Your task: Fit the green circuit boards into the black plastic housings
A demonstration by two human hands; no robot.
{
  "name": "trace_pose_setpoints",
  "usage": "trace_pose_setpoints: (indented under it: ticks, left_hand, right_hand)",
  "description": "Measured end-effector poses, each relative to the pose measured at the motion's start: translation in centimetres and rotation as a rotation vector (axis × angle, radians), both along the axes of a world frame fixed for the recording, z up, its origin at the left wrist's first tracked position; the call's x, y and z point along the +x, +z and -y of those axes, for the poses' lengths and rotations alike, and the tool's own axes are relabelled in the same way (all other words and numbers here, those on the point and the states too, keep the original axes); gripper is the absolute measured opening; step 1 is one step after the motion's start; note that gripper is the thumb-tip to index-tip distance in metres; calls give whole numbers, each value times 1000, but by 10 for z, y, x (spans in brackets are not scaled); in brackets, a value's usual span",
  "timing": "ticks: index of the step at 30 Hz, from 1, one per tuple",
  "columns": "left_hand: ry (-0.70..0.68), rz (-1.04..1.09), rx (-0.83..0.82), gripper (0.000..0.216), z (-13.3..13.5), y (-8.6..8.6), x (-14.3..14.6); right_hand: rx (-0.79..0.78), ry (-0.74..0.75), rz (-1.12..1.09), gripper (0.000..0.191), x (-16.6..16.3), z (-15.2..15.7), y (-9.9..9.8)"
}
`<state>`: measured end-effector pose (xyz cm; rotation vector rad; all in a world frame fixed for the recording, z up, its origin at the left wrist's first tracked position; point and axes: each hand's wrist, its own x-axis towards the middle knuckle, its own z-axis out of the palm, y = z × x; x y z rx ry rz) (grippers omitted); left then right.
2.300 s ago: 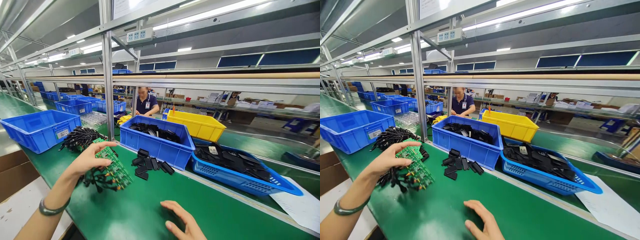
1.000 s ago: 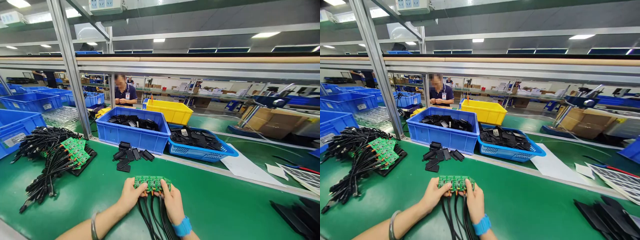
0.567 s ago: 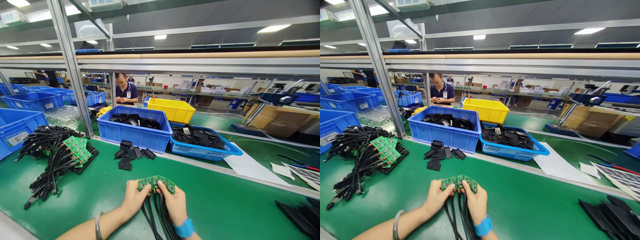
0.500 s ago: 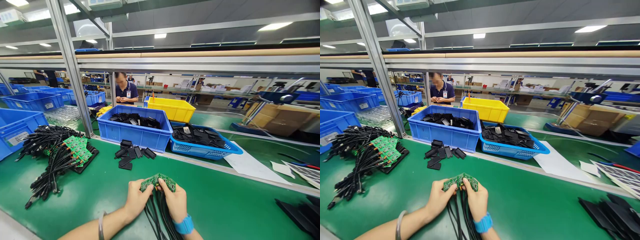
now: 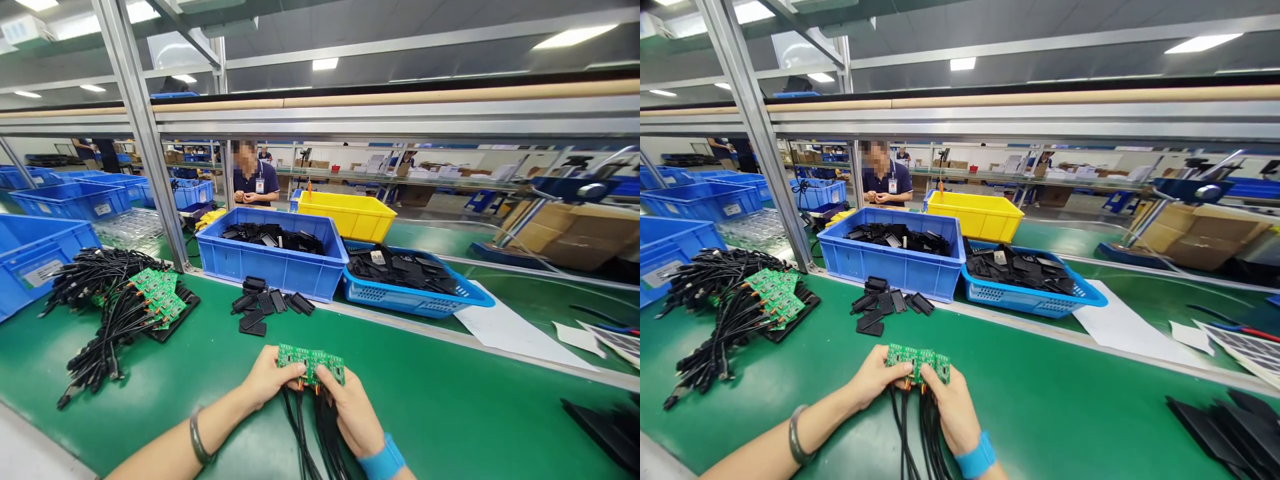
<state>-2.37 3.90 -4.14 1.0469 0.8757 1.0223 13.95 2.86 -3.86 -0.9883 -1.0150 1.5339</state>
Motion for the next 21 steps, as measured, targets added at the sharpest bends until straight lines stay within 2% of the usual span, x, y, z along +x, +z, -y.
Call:
trace_pose_setpoints:
  ticks: [3, 5, 7, 9, 11, 14, 16, 18, 21]
  left_hand:
    - [33, -156, 100, 38, 3, -2, 5]
    - [112, -276, 184, 37, 6, -2, 8]
    - [215, -398, 275, 39, 9, -1, 12]
    - [242, -413, 288, 39, 9, 0, 14]
    - [183, -284, 187, 37, 6, 2, 13]
    - [25, -24, -21, 40, 2, 4, 6]
    - [-58, 87, -107, 44, -1, 3, 1]
    - [-63, 95, -107, 46, -1, 0, -1]
    - [42, -52, 22, 41, -1, -5, 1]
  right_hand:
    - [142, -115, 214, 33, -4, 1, -10]
    - [202, -182, 304, 32, -6, 1, -16]
    - [231, -252, 365, 32, -7, 0, -18]
    - [206, -298, 359, 33, -8, -2, -17]
    - [130, -259, 240, 33, -7, -4, -15]
    - [-60, -78, -45, 35, -5, -6, -10]
    - [-182, -10, -169, 37, -3, -6, -6]
    - [-214, -17, -207, 37, -4, -5, -3]
    - [-107, -20, -130, 36, -8, -3, -4]
